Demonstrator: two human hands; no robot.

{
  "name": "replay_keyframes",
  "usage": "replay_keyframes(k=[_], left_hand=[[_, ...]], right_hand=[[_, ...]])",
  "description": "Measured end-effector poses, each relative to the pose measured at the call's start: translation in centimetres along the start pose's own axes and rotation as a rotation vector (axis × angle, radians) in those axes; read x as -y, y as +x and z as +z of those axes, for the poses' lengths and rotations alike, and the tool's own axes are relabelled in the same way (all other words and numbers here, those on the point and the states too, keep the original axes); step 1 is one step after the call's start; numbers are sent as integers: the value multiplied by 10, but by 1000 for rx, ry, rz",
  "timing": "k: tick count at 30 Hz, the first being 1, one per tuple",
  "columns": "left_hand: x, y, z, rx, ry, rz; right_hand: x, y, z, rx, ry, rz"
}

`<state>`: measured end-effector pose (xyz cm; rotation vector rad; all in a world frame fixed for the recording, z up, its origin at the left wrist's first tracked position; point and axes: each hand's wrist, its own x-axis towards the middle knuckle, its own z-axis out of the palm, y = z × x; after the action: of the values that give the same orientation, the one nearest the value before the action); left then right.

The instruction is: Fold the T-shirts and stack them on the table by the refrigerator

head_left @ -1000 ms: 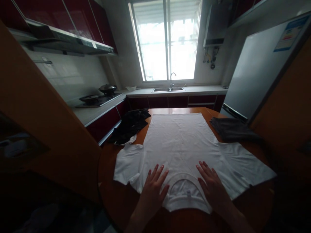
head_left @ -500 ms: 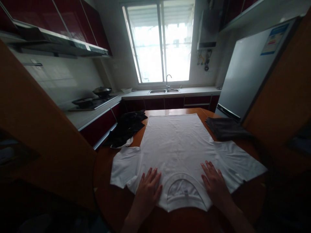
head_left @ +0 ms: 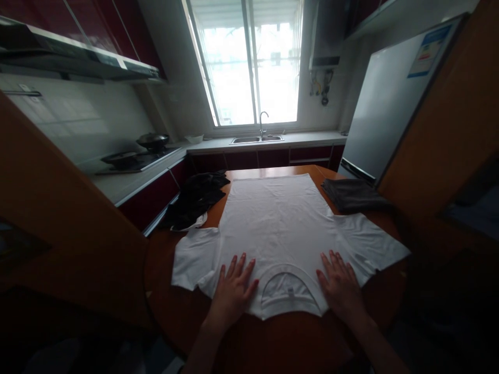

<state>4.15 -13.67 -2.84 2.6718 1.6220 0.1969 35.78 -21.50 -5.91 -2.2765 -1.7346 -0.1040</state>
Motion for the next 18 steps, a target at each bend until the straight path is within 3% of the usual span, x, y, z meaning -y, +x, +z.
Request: replay_keyframes(k=[6, 12, 18], left_hand=[[0, -2, -2, -42, -48, 26], [8, 5, 2, -185, -116, -57], [10, 4, 4, -141, -66, -76]], right_hand=[[-2, -3, -3, -52, 61, -16], [-13, 5, -2, -198, 150, -26], [-16, 3, -1, -104, 86, -4]])
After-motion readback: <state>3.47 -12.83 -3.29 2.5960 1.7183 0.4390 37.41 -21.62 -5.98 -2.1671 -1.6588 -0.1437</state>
